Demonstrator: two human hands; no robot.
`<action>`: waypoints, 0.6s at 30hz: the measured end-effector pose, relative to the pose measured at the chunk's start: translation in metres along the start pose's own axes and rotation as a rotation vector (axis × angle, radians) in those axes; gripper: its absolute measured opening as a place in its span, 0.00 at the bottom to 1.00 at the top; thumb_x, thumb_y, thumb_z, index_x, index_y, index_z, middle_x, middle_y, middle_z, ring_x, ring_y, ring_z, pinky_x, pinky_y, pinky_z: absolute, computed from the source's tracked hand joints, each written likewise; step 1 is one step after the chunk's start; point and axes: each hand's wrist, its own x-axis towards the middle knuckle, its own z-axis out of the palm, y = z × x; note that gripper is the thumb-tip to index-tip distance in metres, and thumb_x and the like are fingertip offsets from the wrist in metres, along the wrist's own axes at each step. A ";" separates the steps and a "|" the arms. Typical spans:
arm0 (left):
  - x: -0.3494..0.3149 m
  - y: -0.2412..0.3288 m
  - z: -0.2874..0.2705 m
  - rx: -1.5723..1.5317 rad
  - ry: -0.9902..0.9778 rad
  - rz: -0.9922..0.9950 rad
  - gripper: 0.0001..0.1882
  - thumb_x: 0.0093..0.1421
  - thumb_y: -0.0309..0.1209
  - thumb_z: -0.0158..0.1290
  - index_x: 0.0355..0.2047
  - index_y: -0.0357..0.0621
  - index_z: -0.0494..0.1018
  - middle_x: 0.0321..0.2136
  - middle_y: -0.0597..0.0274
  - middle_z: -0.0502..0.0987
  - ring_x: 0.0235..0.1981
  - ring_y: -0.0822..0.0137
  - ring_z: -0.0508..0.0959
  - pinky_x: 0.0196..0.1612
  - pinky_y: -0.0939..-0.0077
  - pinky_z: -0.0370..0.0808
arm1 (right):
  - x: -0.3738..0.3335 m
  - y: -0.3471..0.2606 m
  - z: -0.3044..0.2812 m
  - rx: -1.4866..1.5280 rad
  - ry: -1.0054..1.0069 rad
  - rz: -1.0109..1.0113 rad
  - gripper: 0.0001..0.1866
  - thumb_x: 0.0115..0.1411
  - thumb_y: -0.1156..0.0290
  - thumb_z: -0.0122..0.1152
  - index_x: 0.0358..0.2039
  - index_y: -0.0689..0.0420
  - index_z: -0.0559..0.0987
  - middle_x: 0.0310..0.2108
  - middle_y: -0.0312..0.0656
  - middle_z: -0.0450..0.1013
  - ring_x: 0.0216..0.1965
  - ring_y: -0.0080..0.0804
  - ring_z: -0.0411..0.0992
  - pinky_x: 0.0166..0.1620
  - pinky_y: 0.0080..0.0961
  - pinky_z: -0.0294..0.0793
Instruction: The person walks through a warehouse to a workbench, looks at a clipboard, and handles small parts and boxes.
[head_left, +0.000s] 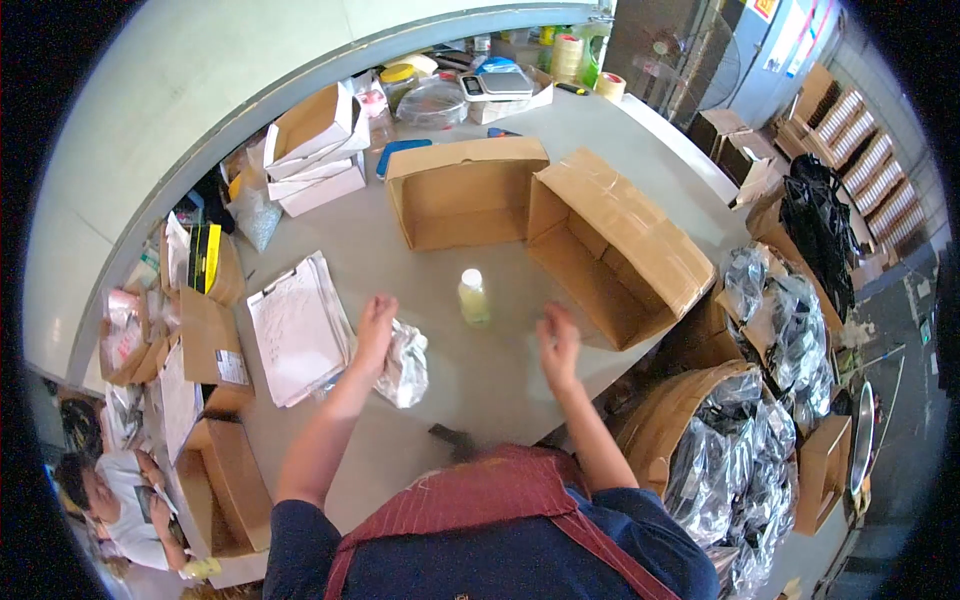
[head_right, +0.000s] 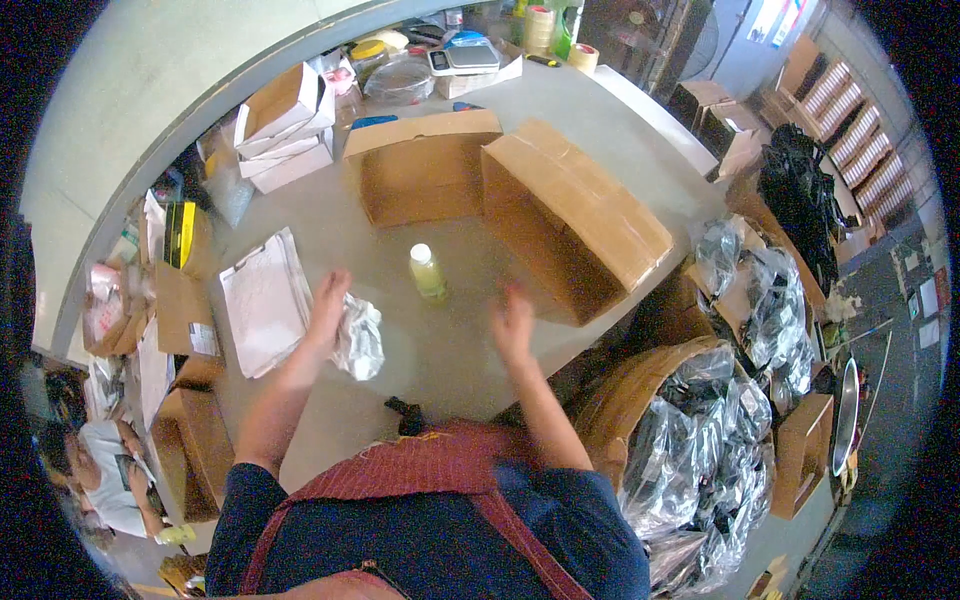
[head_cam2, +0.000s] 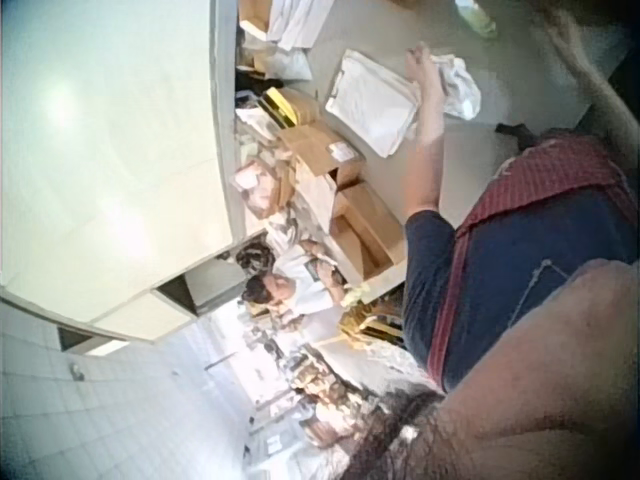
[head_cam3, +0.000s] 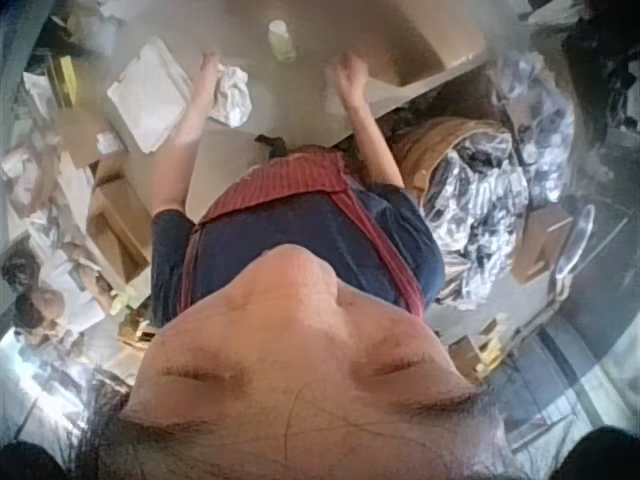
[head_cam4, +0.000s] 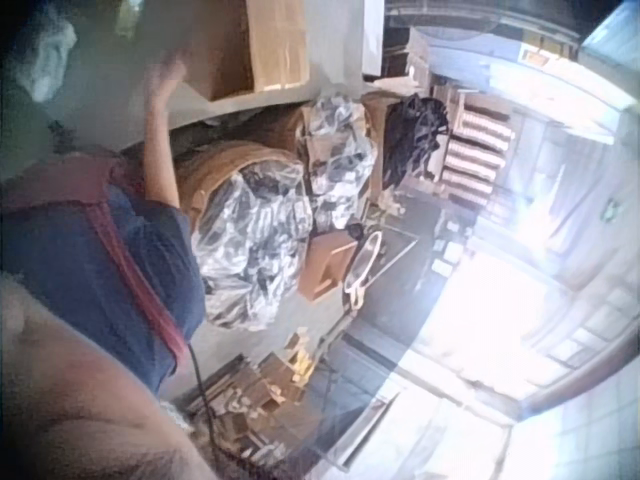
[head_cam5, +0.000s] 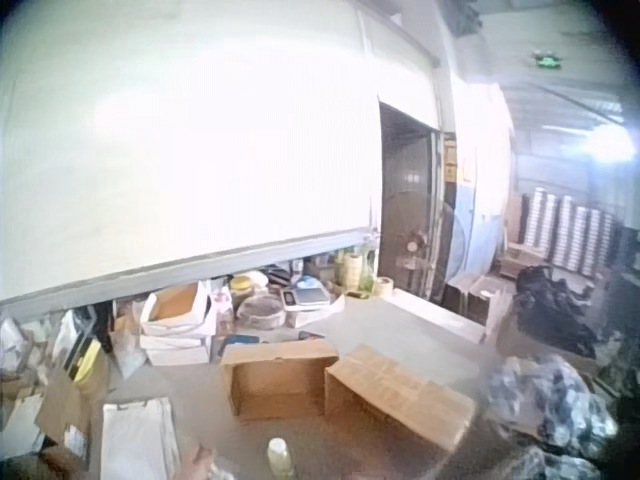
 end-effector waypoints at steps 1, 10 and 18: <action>-0.024 0.010 0.009 -0.076 -0.001 -0.062 0.21 0.64 0.36 0.53 0.52 0.36 0.68 0.51 0.53 0.73 0.55 0.63 0.70 0.60 0.70 0.62 | -0.019 -0.020 0.005 0.193 -0.155 0.074 0.22 0.62 0.67 0.59 0.55 0.59 0.72 0.51 0.49 0.70 0.55 0.42 0.67 0.59 0.38 0.64; -0.074 0.006 0.081 -0.295 -0.282 -0.083 0.23 0.65 0.43 0.53 0.53 0.41 0.68 0.47 0.62 0.71 0.52 0.66 0.69 0.56 0.69 0.66 | -0.034 -0.072 0.003 0.618 -0.241 0.327 0.35 0.58 0.74 0.62 0.65 0.57 0.60 0.56 0.47 0.69 0.57 0.37 0.67 0.59 0.34 0.67; -0.004 -0.012 0.109 0.996 0.078 0.657 0.39 0.47 0.56 0.66 0.48 0.38 0.72 0.48 0.46 0.72 0.49 0.50 0.72 0.57 0.57 0.61 | 0.025 -0.049 -0.046 -0.353 -0.299 0.123 0.42 0.56 0.58 0.62 0.68 0.53 0.56 0.66 0.61 0.55 0.65 0.66 0.54 0.62 0.56 0.59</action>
